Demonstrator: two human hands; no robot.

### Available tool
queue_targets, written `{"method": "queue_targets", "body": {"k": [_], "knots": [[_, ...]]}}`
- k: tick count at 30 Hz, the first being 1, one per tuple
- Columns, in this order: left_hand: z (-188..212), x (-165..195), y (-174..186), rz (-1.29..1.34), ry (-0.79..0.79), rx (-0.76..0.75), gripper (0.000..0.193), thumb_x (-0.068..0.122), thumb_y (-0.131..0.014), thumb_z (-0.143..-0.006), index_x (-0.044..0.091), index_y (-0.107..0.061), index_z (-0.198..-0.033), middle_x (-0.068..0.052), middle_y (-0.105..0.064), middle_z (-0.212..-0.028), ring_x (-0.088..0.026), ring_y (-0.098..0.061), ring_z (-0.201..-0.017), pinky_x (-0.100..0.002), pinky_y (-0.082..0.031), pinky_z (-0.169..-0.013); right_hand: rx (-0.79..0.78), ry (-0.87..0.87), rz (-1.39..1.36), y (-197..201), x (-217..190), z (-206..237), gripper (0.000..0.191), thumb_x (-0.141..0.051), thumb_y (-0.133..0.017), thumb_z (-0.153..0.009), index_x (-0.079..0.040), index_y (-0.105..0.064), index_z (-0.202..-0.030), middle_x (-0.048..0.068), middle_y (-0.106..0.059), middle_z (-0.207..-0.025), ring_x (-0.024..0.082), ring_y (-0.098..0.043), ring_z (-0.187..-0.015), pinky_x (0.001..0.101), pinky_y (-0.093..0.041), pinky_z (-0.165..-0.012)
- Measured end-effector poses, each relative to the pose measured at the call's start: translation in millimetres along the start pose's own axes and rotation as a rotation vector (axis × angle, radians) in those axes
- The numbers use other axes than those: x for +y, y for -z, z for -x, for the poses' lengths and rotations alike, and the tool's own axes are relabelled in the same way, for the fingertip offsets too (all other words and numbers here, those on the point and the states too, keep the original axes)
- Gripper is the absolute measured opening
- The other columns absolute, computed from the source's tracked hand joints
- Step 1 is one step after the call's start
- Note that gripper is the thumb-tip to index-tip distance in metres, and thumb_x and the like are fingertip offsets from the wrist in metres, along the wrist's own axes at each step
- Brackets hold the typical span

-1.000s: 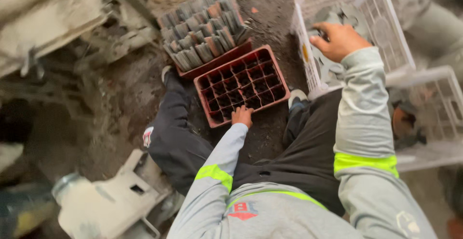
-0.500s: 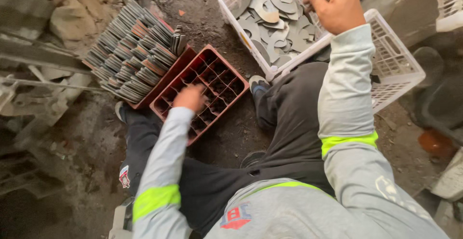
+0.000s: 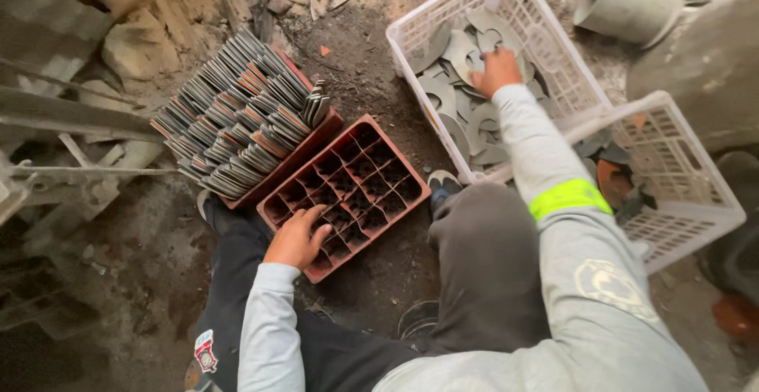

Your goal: The person sits on the ground and repeatedly picks up curved metal pieces from a white crate, then places them into a red crate with compartments. The person handles the pieces one by one, organizing them into the red crate.

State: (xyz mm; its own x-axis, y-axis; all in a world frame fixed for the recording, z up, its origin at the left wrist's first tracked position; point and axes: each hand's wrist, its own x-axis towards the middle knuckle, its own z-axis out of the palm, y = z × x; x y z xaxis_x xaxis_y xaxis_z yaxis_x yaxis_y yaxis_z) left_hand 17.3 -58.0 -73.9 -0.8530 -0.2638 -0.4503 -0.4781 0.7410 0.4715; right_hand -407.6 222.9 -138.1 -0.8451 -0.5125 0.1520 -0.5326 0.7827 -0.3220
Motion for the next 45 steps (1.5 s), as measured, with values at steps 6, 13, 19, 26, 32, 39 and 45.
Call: {"method": "queue_targets", "body": {"k": [6,13,19,26,32,39,45], "knots": [[-7,17,9,-0.066,-0.036,0.05,0.049,0.033,-0.066,-0.096,0.013,-0.058,-0.139,-0.019,-0.064,-0.117,-0.042,-0.061,-0.109,-0.05,-0.052,-0.09,-0.067,-0.057,0.241,-50,-11,21,0.051,-0.026,-0.082,-0.079,-0.005,-0.067,-0.124,0.017,-0.061,-0.126,0.038,-0.053,-0.123,0.051,-0.045,-0.1],[-7,34,12,-0.109,0.018,-0.092,0.052,0.036,-0.063,-0.097,0.016,-0.052,-0.144,-0.018,-0.062,-0.119,-0.04,-0.06,-0.108,-0.05,-0.052,-0.088,-0.004,-0.257,-0.214,-46,35,31,0.037,-0.023,-0.073,-0.092,-0.001,-0.068,-0.121,0.024,-0.073,-0.112,0.042,-0.07,-0.112,0.0466,-0.054,-0.102],[-12,38,9,-0.112,-0.009,-0.096,0.052,0.036,-0.064,-0.097,0.016,-0.053,-0.143,-0.017,-0.062,-0.118,-0.038,-0.061,-0.11,-0.049,-0.052,-0.091,-0.298,-0.086,-0.106,-66,-6,63,0.083,-0.042,-0.095,-0.065,0.01,-0.059,-0.119,0.035,-0.065,-0.114,0.051,-0.062,-0.11,0.0515,-0.05,-0.095],[-17,18,-11,-0.078,-0.042,-0.035,0.052,0.036,-0.065,-0.096,0.014,-0.054,-0.143,-0.018,-0.063,-0.124,-0.04,-0.06,-0.115,-0.049,-0.051,-0.096,-0.398,-0.375,-0.117,-44,-40,67,0.065,-0.028,-0.084,-0.073,0.002,-0.062,-0.126,0.03,-0.068,-0.122,0.045,-0.064,-0.116,0.0483,-0.052,-0.1],[-22,5,-28,-0.08,-0.135,0.039,0.054,0.036,-0.069,-0.095,0.012,-0.056,-0.141,-0.026,-0.055,-0.138,-0.046,-0.056,-0.121,-0.05,-0.048,-0.1,-0.295,-0.35,-0.101,-35,-51,61,0.073,-0.04,-0.09,-0.067,0.007,-0.067,-0.118,0.034,-0.066,-0.118,0.046,-0.064,-0.111,0.0468,-0.051,-0.096],[-15,46,-15,0.519,-0.237,0.226,0.05,0.031,-0.066,-0.099,0.013,-0.055,-0.144,-0.019,-0.065,-0.135,-0.032,-0.067,-0.119,-0.04,-0.061,-0.089,-0.173,-0.377,-1.01,63,-30,50,0.029,-0.015,-0.074,-0.091,0.003,-0.074,-0.113,0.015,-0.072,-0.092,0.019,-0.065,-0.066,0.0374,-0.053,-0.057],[-17,120,-10,1.413,-0.255,0.066,0.059,0.027,-0.064,-0.096,0.013,-0.039,-0.148,-0.012,-0.061,-0.135,-0.023,-0.069,-0.112,-0.038,-0.063,-0.082,-0.445,-0.2,-1.273,169,-148,64,0.023,-0.007,-0.067,-0.094,0.007,-0.064,-0.113,0.009,-0.068,-0.086,0.016,-0.061,-0.055,0.0333,-0.05,-0.045]]}}
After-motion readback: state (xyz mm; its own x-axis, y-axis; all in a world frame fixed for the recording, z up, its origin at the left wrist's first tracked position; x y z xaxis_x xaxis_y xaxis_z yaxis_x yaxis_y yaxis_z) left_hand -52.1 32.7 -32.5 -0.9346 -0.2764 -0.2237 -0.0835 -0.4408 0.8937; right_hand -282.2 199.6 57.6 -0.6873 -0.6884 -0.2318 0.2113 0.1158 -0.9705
